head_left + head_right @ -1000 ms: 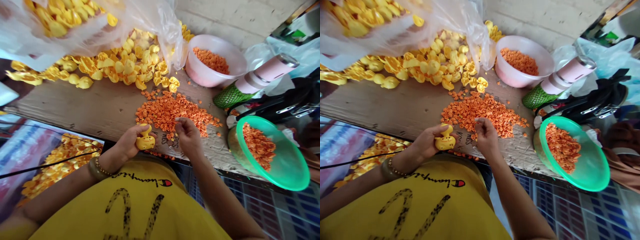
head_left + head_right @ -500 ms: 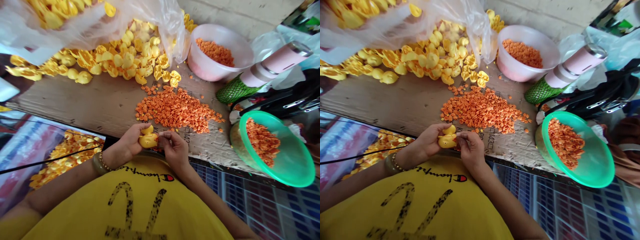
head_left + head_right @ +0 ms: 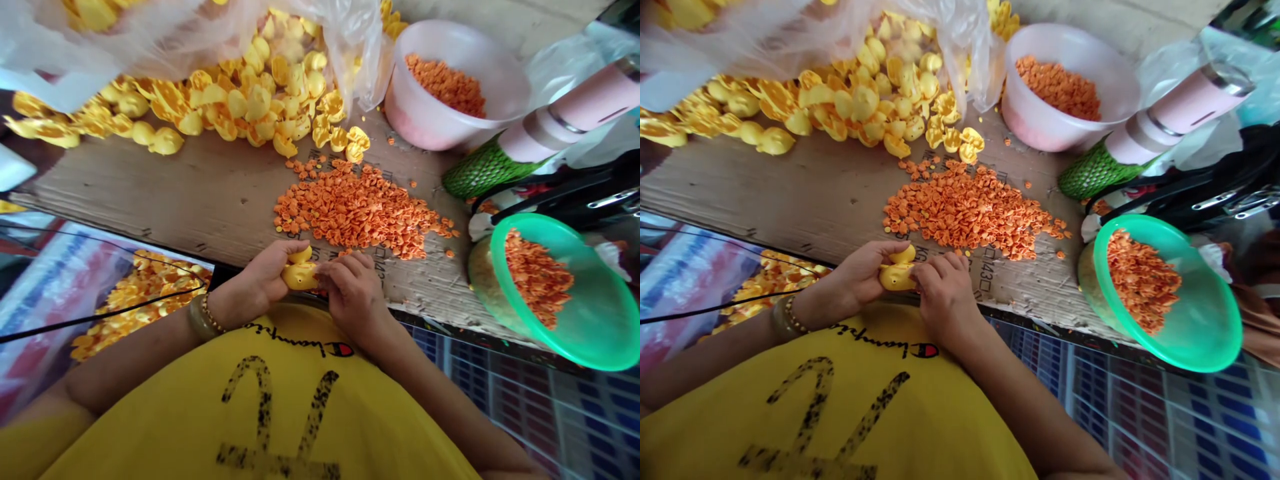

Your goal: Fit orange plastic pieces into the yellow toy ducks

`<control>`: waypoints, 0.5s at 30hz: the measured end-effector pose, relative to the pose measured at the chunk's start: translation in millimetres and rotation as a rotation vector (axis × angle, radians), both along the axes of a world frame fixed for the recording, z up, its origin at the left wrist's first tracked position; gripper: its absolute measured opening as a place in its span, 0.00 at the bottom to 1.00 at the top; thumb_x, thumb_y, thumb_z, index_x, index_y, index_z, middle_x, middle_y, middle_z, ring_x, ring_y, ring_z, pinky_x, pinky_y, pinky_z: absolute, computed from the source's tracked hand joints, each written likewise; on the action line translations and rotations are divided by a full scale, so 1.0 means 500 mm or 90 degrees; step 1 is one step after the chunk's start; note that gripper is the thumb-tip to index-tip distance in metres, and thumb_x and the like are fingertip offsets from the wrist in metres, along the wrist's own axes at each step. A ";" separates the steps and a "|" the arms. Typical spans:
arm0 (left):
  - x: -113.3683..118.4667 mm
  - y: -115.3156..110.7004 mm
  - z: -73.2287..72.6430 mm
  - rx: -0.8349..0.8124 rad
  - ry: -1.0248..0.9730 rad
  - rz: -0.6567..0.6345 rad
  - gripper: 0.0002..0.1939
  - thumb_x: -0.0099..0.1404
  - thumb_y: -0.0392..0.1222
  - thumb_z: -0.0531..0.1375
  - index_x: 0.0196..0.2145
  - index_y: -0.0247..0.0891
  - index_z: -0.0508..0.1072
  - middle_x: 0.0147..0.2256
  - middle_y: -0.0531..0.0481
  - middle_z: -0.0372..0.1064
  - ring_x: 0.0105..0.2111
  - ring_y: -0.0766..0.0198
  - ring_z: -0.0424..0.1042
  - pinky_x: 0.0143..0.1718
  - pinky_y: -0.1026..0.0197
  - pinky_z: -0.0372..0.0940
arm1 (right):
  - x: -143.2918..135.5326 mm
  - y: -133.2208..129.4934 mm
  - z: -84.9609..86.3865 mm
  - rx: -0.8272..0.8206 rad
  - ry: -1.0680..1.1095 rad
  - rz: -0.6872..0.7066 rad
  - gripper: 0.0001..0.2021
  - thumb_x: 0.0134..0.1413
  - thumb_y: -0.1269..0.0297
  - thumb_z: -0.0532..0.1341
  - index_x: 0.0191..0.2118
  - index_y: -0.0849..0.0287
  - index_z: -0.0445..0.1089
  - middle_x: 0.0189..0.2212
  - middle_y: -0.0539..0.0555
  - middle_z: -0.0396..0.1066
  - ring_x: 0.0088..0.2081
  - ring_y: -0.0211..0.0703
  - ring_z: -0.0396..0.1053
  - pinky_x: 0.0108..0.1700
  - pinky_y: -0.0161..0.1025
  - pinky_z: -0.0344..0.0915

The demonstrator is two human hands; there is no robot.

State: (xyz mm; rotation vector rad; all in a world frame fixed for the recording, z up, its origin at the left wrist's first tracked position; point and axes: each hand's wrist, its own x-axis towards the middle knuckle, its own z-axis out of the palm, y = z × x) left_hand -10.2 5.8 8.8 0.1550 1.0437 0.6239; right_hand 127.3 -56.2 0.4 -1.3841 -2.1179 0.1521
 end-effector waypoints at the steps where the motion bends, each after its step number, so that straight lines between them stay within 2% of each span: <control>1: -0.001 0.000 0.001 -0.014 0.006 -0.004 0.14 0.63 0.33 0.54 0.19 0.35 0.63 0.18 0.52 0.61 0.16 0.69 0.62 0.20 0.65 0.62 | -0.006 -0.001 -0.001 0.009 -0.013 0.003 0.09 0.56 0.73 0.55 0.31 0.60 0.72 0.25 0.54 0.70 0.31 0.44 0.65 0.37 0.41 0.59; 4: -0.006 0.001 0.002 -0.050 0.017 -0.012 0.13 0.62 0.33 0.55 0.20 0.35 0.63 0.17 0.53 0.59 0.15 0.69 0.61 0.17 0.66 0.60 | -0.019 -0.004 -0.010 0.034 -0.025 -0.004 0.11 0.56 0.74 0.54 0.30 0.61 0.73 0.24 0.55 0.70 0.29 0.44 0.64 0.35 0.42 0.59; 6: -0.011 0.001 0.002 -0.065 0.021 -0.007 0.12 0.62 0.33 0.55 0.21 0.35 0.63 0.17 0.53 0.60 0.15 0.69 0.61 0.17 0.66 0.60 | -0.017 -0.004 -0.016 -0.006 0.043 0.014 0.11 0.57 0.73 0.54 0.31 0.60 0.73 0.25 0.55 0.72 0.29 0.44 0.66 0.36 0.42 0.61; 8: -0.015 -0.001 0.003 -0.082 0.011 -0.008 0.11 0.63 0.34 0.54 0.22 0.35 0.64 0.19 0.51 0.62 0.17 0.68 0.64 0.19 0.65 0.63 | -0.004 -0.003 -0.017 -0.116 0.182 0.016 0.09 0.60 0.69 0.54 0.37 0.59 0.72 0.29 0.55 0.74 0.31 0.42 0.69 0.37 0.40 0.63; 10: -0.017 -0.005 0.006 -0.089 -0.003 -0.025 0.10 0.64 0.35 0.54 0.24 0.34 0.65 0.21 0.48 0.65 0.19 0.66 0.67 0.22 0.63 0.66 | 0.013 -0.002 -0.012 -0.238 0.314 -0.042 0.10 0.62 0.64 0.52 0.40 0.58 0.70 0.31 0.54 0.74 0.31 0.40 0.70 0.35 0.37 0.64; 11: -0.017 -0.008 0.008 -0.079 -0.004 -0.032 0.09 0.64 0.35 0.54 0.25 0.34 0.65 0.22 0.47 0.66 0.20 0.65 0.68 0.24 0.62 0.67 | 0.019 -0.003 -0.007 -0.290 0.345 -0.078 0.12 0.63 0.61 0.51 0.39 0.58 0.69 0.29 0.53 0.73 0.29 0.39 0.69 0.33 0.36 0.64; 13: -0.017 -0.014 0.012 -0.023 0.024 -0.031 0.06 0.62 0.35 0.56 0.26 0.35 0.65 0.22 0.48 0.67 0.20 0.65 0.69 0.25 0.63 0.68 | 0.022 -0.007 0.003 -0.379 0.317 -0.096 0.16 0.64 0.58 0.49 0.30 0.58 0.67 0.22 0.50 0.68 0.23 0.37 0.64 0.27 0.33 0.58; 15: -0.017 -0.021 0.015 0.052 0.076 -0.022 0.05 0.60 0.34 0.59 0.28 0.35 0.65 0.22 0.49 0.68 0.20 0.65 0.69 0.23 0.65 0.66 | 0.013 -0.013 0.011 -0.444 0.231 -0.050 0.18 0.63 0.58 0.49 0.24 0.58 0.62 0.18 0.48 0.62 0.21 0.35 0.58 0.24 0.33 0.52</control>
